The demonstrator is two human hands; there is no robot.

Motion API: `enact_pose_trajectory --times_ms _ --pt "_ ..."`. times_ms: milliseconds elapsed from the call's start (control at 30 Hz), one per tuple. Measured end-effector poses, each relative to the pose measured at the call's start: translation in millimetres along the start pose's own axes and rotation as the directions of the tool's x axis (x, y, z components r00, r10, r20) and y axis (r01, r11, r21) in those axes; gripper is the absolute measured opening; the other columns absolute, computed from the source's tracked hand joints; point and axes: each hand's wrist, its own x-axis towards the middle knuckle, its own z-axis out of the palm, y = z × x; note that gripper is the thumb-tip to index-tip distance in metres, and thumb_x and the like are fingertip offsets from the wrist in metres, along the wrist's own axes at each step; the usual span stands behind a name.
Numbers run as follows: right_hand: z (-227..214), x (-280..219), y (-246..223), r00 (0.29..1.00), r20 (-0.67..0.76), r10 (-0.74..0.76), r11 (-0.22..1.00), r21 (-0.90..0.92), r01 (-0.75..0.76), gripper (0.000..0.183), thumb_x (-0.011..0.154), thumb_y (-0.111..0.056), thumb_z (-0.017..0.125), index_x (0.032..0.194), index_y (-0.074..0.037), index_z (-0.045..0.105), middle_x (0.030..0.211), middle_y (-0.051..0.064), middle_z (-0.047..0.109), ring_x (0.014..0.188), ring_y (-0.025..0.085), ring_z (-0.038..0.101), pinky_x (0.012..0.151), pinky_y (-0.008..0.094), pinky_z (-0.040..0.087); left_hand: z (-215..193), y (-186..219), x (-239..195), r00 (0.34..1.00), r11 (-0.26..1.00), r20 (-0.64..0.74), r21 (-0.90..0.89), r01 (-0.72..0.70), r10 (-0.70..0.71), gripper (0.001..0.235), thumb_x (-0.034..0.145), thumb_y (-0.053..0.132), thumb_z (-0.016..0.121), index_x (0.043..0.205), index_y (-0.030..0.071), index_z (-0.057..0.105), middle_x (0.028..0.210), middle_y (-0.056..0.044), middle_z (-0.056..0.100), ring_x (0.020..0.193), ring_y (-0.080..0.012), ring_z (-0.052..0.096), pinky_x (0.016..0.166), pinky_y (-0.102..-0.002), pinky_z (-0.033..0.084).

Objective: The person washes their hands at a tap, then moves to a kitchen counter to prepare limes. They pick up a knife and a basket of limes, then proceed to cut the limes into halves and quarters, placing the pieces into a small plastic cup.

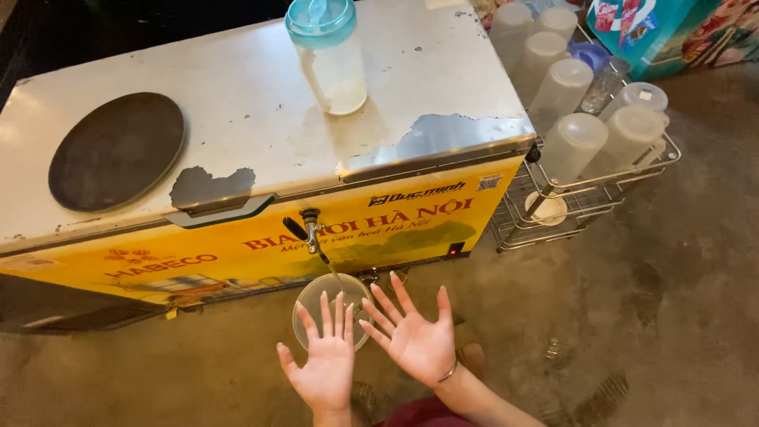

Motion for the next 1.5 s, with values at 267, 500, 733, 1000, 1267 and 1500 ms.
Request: enact_pose_trajectory --times_ms 267,500,733,1000,1267,1500 --pt "23 -6 0 0.989 0.141 -0.037 0.986 -0.158 0.059 0.101 0.074 -0.08 0.066 0.157 -0.033 0.034 0.164 0.005 0.03 0.153 0.034 0.023 0.121 0.069 0.018 33 -18 -9 0.976 0.92 0.184 0.348 -0.178 0.119 0.111 0.065 0.082 0.074 0.159 0.038 0.032 0.175 -0.007 0.007 0.155 -0.0496 0.011 0.119 -0.073 0.011" --pt "24 -2 8 0.989 0.144 -0.031 0.973 -0.22 0.063 0.107 0.07 -0.081 0.068 0.159 -0.034 0.031 0.166 0.005 0.028 0.154 0.034 0.022 0.121 0.069 0.018 34 -13 -9 0.967 0.901 0.22 0.38 -0.208 0.13 0.113 0.061 0.084 0.075 0.158 0.044 0.033 0.176 -0.008 0.003 0.157 -0.0504 0.007 0.118 -0.075 0.012" --pt "25 3 10 0.991 0.13 -0.036 0.975 -0.215 0.063 0.106 0.071 -0.081 0.068 0.158 -0.032 0.032 0.164 0.004 0.03 0.153 0.032 0.024 0.121 0.069 0.018 27 -4 -5 0.972 0.935 0.193 0.298 -0.191 0.137 0.11 0.061 0.08 0.078 0.156 0.041 0.037 0.175 -0.008 0.011 0.157 -0.0495 0.008 0.119 -0.075 0.011" --pt "23 8 12 0.992 0.116 -0.042 0.975 -0.213 0.066 0.105 0.072 -0.081 0.066 0.158 -0.03 0.033 0.163 0.004 0.032 0.153 0.03 0.025 0.121 0.067 0.018 28 0 -1 0.972 0.953 0.183 0.237 -0.19 0.148 0.109 0.066 0.078 0.078 0.156 0.034 0.036 0.173 -0.006 0.02 0.157 -0.0474 0.013 0.12 -0.073 0.012" --pt "23 5 5 0.989 0.11 -0.101 0.969 -0.213 0.123 0.106 0.072 -0.083 0.065 0.157 -0.028 0.034 0.163 0.005 0.032 0.152 0.031 0.025 0.121 0.066 0.019 24 -5 6 0.98 0.967 0.179 0.222 -0.126 0.087 0.105 0.068 0.077 0.078 0.155 0.034 0.039 0.172 -0.004 0.023 0.157 -0.0461 0.014 0.122 -0.071 0.011" --pt "31 -4 -1 0.982 0.125 -0.14 0.97 -0.182 0.161 0.107 0.071 -0.083 0.066 0.157 -0.028 0.035 0.163 0.004 0.034 0.152 0.031 0.027 0.122 0.065 0.018 21 -10 12 0.983 0.98 0.171 0.175 -0.092 0.062 0.083 0.07 0.073 0.079 0.141 0.037 0.056 0.169 -0.001 0.032 0.157 -0.0446 0.016 0.122 -0.071 0.01"
